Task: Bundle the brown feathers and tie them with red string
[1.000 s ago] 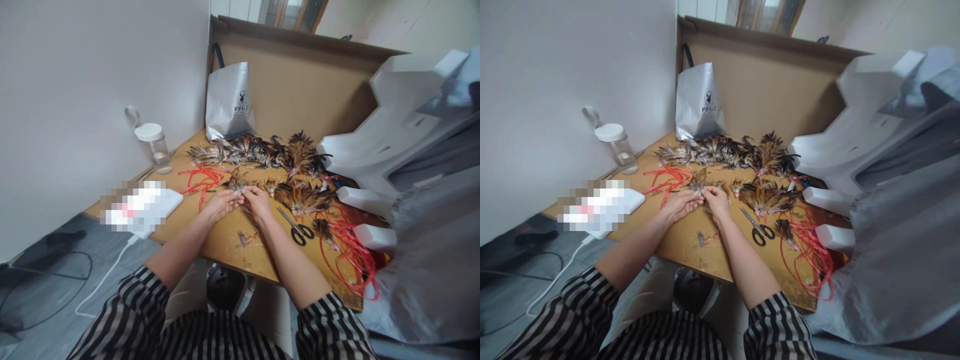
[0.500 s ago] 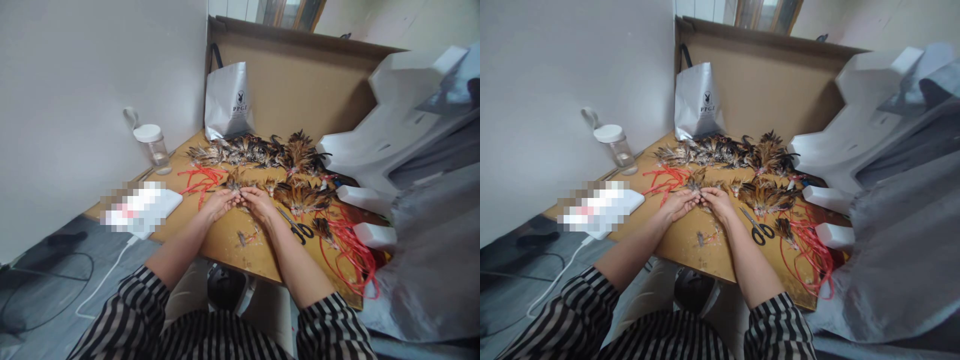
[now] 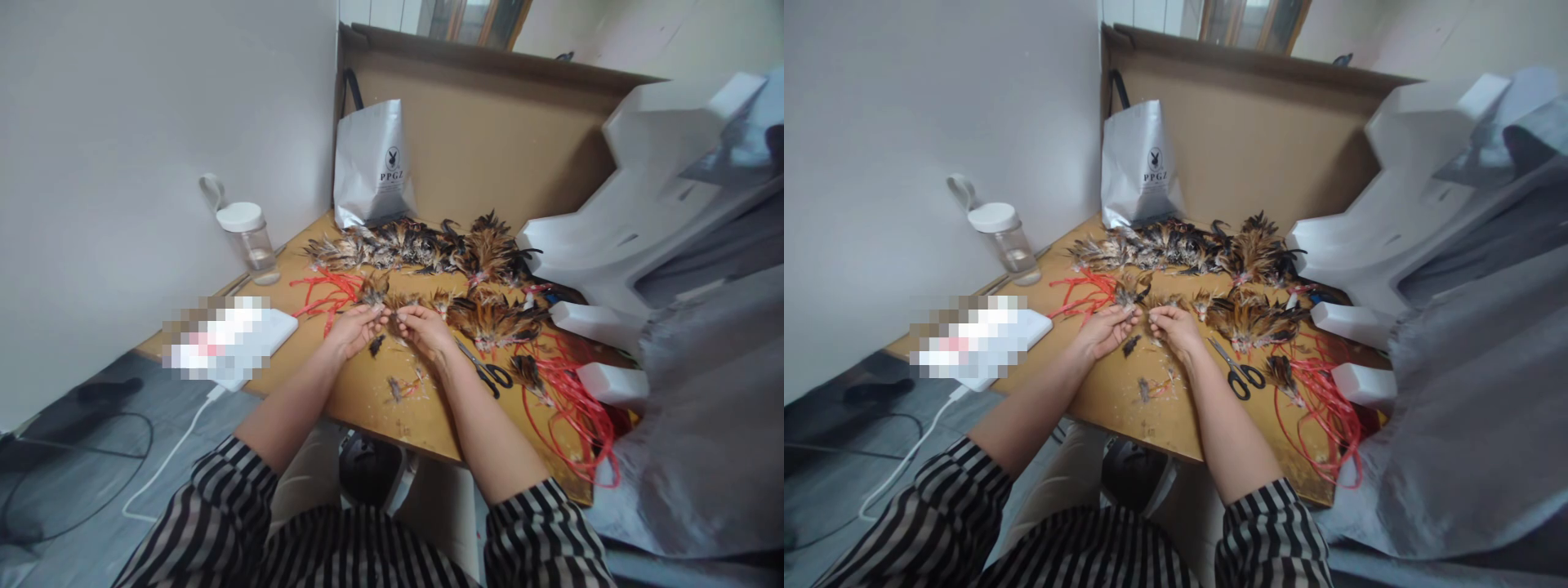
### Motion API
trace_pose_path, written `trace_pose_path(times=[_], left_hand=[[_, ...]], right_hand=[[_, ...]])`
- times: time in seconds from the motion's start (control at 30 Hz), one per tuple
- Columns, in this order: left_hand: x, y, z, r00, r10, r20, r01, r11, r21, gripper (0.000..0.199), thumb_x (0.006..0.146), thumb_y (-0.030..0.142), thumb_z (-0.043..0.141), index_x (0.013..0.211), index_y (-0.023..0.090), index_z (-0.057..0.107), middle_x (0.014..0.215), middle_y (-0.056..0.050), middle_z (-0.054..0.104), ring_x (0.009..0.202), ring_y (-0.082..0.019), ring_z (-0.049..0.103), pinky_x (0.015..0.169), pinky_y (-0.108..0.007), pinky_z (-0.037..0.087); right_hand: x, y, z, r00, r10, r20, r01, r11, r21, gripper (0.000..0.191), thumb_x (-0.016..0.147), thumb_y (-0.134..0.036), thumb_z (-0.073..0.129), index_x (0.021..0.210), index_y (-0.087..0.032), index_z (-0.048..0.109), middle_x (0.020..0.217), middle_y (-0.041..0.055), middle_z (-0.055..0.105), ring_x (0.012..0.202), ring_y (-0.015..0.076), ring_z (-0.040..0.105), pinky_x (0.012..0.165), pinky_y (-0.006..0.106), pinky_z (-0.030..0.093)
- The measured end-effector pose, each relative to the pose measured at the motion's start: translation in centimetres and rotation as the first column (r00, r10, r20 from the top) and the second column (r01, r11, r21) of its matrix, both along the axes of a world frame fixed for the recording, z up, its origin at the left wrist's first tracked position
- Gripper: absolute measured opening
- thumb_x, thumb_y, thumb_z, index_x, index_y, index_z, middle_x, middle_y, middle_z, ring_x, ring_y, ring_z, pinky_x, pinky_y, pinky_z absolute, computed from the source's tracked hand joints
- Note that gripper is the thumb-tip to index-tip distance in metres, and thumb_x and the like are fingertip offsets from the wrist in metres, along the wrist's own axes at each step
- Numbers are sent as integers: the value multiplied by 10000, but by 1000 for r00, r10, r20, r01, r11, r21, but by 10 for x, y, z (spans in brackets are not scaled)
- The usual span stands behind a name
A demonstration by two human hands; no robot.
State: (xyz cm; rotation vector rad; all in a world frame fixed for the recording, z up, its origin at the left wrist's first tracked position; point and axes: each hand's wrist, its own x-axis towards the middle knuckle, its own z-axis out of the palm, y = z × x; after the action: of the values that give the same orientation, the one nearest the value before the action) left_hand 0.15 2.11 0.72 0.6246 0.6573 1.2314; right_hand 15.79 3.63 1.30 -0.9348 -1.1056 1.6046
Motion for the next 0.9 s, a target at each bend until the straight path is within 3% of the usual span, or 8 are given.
trace_pose_path(times=[0.1,0.23,0.33,0.4,0.47,0.57,0.77,0.9], left_hand=[[-1,0,2,1000,26,7,-26,1000,-17,81,761,61,541,772,62,622,762,-84,659,558,-49,570,485,-116,438],[-2,0,5,996,82,26,-81,996,-45,63,764,75,544,769,75,607,720,-62,653,533,-47,565,468,-117,434],[-4,0,6,994,105,25,-103,993,-62,43,757,90,563,780,84,598,717,-55,652,526,-47,565,452,-114,428],[-4,1,5,995,101,15,-100,993,-63,52,751,98,575,796,84,596,724,-59,653,525,-49,568,448,-115,429],[-5,1,3,995,96,11,-96,994,-54,69,747,106,582,812,85,594,732,-62,654,528,-51,571,452,-118,434],[-5,2,2,994,105,16,-104,993,-47,69,745,114,585,809,92,593,731,-56,653,525,-48,568,453,-119,434],[-6,2,4,988,146,42,-143,987,-68,66,741,106,584,806,101,594,728,-46,649,518,-51,555,437,-128,416],[-7,3,6,977,201,71,-196,978,-78,52,743,103,579,793,109,595,746,-40,649,520,-48,547,431,-125,405]], right_hand=[[3,0,0,997,-33,70,29,998,64,269,535,-300,717,725,-145,605,578,-24,566,482,66,478,488,206,381],[5,-4,0,882,-119,455,-63,928,366,191,671,-295,606,793,-148,618,652,3,588,559,98,493,580,248,400],[2,-12,5,581,-267,769,-381,746,547,168,727,-253,549,833,-170,651,824,48,611,771,151,517,728,290,383],[-4,-17,10,336,-390,857,-578,634,515,188,762,-255,519,863,-188,663,892,73,604,889,193,485,785,321,346],[-11,-22,15,137,-485,864,-679,589,439,213,798,-244,473,846,-179,670,901,104,602,935,222,453,808,349,311],[-20,-25,17,-2,-552,834,-737,565,372,273,831,-205,406,817,-143,671,890,141,606,933,235,438,815,367,275],[-20,-24,13,15,-533,846,-664,627,407,275,818,-207,401,802,-123,663,875,149,624,914,227,467,806,345,286],[-6,-16,7,295,-373,879,-462,750,473,202,744,-225,474,679,-142,646,759,70,635,743,163,521,707,272,348]])
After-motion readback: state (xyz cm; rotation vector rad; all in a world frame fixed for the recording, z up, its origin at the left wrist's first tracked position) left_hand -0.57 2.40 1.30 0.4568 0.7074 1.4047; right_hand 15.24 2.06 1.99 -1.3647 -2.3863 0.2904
